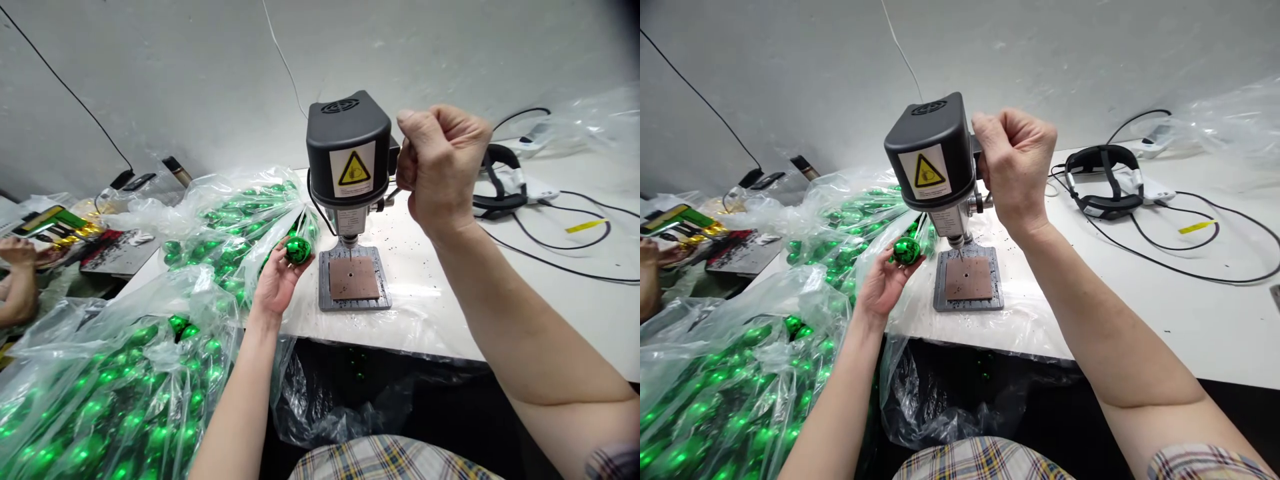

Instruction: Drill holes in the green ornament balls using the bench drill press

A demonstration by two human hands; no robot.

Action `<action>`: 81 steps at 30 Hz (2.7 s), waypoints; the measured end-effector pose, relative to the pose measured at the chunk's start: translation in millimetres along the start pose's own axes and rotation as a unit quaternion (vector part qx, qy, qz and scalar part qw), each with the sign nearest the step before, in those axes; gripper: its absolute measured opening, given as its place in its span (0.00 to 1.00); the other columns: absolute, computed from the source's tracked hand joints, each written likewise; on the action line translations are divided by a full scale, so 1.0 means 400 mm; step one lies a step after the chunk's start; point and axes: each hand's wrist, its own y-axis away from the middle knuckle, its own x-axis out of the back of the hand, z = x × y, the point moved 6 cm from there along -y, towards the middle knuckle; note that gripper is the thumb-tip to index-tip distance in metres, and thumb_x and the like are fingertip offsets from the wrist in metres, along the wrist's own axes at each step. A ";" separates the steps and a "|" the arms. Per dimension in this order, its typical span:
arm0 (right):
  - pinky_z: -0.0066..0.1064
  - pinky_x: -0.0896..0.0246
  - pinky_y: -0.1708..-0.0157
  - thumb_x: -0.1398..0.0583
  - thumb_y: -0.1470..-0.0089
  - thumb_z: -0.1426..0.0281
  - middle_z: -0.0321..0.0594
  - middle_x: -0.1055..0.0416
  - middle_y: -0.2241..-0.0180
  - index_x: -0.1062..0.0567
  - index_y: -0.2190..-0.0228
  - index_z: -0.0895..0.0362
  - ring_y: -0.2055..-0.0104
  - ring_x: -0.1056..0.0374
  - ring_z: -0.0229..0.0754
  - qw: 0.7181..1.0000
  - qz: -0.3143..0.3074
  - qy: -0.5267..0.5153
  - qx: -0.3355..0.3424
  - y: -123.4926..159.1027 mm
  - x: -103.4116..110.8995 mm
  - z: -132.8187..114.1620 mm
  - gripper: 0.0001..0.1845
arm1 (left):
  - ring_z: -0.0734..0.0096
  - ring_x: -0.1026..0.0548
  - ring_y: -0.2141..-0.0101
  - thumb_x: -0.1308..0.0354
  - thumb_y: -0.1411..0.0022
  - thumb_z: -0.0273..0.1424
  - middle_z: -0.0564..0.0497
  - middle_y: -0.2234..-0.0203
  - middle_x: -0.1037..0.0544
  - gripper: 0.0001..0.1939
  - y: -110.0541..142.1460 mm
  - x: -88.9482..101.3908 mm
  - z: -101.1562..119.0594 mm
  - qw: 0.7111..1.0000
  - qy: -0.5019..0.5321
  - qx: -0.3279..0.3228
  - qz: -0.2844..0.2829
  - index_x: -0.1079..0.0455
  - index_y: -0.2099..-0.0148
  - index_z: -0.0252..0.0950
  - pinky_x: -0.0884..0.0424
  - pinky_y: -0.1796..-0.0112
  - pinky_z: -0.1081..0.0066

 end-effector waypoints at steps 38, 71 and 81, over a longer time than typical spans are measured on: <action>0.34 0.56 0.82 0.35 0.45 0.59 0.32 0.50 0.86 0.47 0.86 0.53 0.83 0.54 0.34 0.994 -0.012 0.105 -0.021 0.000 0.004 0.002 0.30 | 0.76 0.25 0.72 0.30 0.48 0.34 0.51 0.64 0.22 0.25 0.036 -0.023 -0.181 0.991 -0.074 0.100 -0.037 0.30 0.49 0.36 0.31 0.71 0.76; 0.32 0.58 0.83 0.36 0.45 0.66 0.32 0.53 0.86 0.50 0.86 0.54 0.83 0.56 0.32 0.993 -0.023 0.105 -0.041 -0.001 -0.002 -0.007 0.30 | 0.57 0.28 0.50 0.31 0.44 0.40 0.45 0.54 0.27 0.28 -0.012 -0.089 -0.265 0.843 -0.487 -0.219 -0.073 0.31 0.43 0.39 0.31 0.48 0.58; 0.30 0.57 0.83 0.38 0.42 0.57 0.30 0.52 0.86 0.50 0.84 0.54 0.83 0.56 0.31 0.992 -0.021 0.123 0.010 0.006 0.005 -0.001 0.32 | 0.58 0.26 0.51 0.27 0.50 0.41 0.44 0.54 0.26 0.30 -0.015 -0.064 -0.294 0.893 -0.417 -0.166 -0.027 0.30 0.47 0.38 0.29 0.49 0.59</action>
